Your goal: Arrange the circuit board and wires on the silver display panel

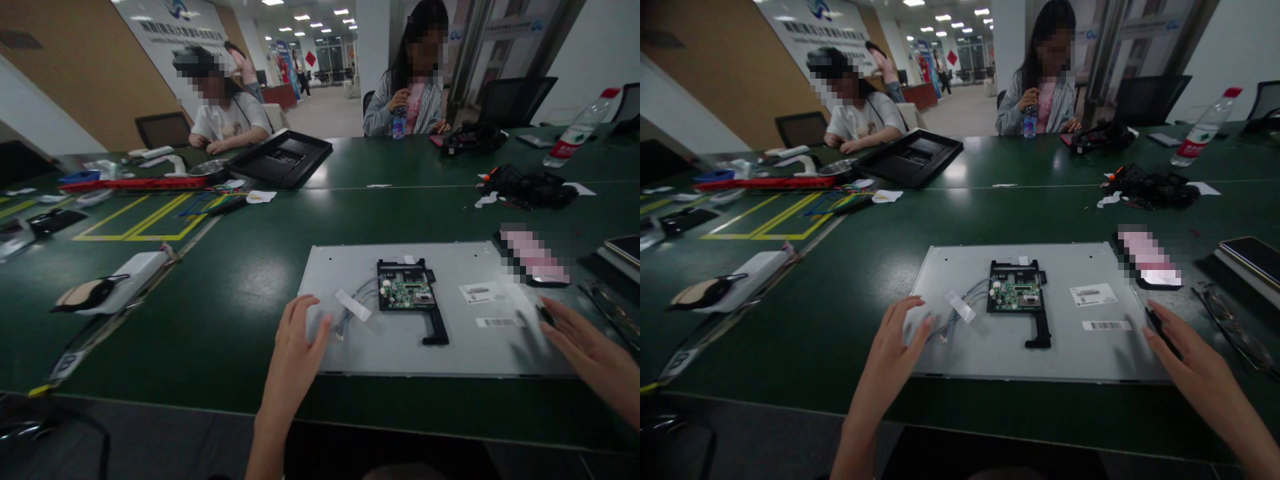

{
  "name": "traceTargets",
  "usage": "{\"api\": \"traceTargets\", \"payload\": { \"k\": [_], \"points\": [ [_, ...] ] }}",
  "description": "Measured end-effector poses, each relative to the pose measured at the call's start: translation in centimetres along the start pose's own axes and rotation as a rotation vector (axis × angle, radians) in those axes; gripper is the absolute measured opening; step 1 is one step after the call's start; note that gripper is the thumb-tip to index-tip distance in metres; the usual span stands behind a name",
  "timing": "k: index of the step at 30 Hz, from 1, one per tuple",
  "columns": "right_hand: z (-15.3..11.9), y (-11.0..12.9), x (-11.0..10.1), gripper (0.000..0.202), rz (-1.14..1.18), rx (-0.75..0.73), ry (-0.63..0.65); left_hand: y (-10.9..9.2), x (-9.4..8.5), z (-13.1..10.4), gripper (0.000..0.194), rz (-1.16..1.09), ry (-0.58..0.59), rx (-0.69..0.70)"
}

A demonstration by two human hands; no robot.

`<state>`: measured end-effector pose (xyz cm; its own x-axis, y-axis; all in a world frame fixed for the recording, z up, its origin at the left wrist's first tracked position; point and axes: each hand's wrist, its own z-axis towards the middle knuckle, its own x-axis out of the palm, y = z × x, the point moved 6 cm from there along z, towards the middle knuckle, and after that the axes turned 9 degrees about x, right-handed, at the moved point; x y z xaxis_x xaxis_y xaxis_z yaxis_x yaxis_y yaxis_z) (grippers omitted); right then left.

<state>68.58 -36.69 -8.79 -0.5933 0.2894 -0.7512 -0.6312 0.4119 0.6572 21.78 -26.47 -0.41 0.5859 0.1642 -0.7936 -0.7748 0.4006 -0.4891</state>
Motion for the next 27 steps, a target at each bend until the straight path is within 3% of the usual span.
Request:
{"api": "traceTargets", "payload": {
  "k": [3, 7, 15, 21, 27],
  "points": [
    [0.0, -0.5, 0.5, 0.057, 0.119, 0.063, 0.102, 1.2, 0.3, -1.6, 0.031, 0.012, -0.012, -0.104],
    [0.1, -0.7, 0.6, 0.059, 0.213, 0.080, 0.095, 1.8, 0.6, -2.8, 0.035, 0.021, 0.002, -0.131],
    [-0.4, 0.9, 0.9, 0.063, 0.223, 0.095, 0.106, 1.9, 0.5, -2.7, 0.037, 0.175, -0.037, -0.120],
    [-0.8, 2.9, 2.2, 0.063, 0.240, 0.045, 0.114, -0.4, 0.7, -2.8, 0.039, 0.309, -0.148, -0.065],
    [-1.8, 5.8, 3.5, 0.060, 0.153, -0.030, 0.124, -3.8, 3.5, -3.3, 0.040, 0.282, -0.061, 0.039]
  ]
}}
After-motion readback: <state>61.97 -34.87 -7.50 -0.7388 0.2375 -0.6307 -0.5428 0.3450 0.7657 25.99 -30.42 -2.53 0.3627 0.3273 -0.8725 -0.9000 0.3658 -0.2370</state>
